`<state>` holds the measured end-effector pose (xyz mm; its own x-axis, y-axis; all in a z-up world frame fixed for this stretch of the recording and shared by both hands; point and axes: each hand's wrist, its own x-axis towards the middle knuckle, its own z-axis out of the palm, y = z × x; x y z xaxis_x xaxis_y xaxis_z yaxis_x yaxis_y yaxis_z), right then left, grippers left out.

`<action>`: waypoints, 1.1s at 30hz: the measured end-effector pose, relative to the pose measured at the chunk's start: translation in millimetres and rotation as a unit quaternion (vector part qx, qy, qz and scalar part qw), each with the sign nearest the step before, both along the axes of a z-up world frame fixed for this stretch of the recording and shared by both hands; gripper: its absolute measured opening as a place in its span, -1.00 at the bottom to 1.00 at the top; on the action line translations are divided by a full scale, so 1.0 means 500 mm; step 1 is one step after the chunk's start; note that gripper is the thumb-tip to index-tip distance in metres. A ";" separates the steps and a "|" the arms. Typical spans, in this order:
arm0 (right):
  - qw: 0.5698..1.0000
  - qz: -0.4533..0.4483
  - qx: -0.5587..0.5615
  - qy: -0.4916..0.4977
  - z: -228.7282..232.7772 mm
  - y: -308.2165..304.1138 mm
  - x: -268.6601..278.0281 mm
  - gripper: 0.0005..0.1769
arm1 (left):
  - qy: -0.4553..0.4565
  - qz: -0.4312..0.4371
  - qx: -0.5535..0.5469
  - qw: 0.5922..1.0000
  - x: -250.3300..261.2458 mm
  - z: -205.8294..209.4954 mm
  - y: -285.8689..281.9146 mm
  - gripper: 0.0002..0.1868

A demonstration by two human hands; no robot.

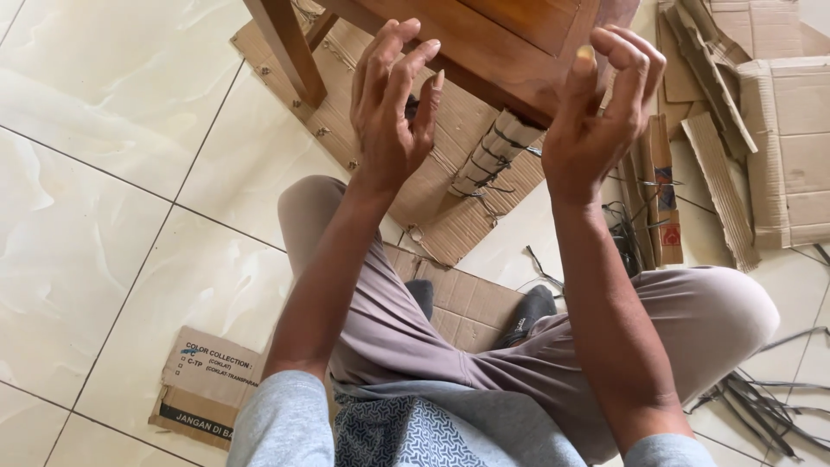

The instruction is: The recorder is wrapping the legs of a wooden table with protective cardboard and securing them with plastic ties.

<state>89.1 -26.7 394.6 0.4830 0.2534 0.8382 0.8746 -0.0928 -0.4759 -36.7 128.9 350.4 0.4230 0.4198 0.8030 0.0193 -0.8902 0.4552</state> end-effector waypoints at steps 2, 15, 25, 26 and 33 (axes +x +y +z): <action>0.999 -0.016 -0.041 0.014 0.005 0.009 0.005 -0.74 | 0.003 -0.022 -0.007 1.000 0.013 -0.011 0.006 -0.70; 0.996 -0.076 -0.017 0.030 -0.043 0.017 0.068 -0.61 | -0.031 0.012 -0.024 0.999 0.063 -0.018 0.078 -0.81; 0.991 -0.131 0.003 -0.015 -0.078 -0.076 0.331 -0.63 | -0.001 -0.034 -0.015 0.999 0.143 0.009 0.042 -0.80; 0.990 -0.142 -0.002 -0.008 -0.083 -0.087 0.358 -0.59 | -0.013 -0.034 -0.017 0.999 0.154 0.007 0.044 -0.82; 0.979 -0.190 -0.072 -0.030 -0.133 -0.166 0.531 -0.66 | -0.106 0.091 -0.035 0.990 0.167 -0.060 0.097 -0.67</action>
<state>354.4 -109.6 327.9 0.5168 0.1822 0.8365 0.7898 -0.4784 -0.3838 46.9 177.4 320.3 0.1597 0.5321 0.8315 0.0738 -0.8464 0.5275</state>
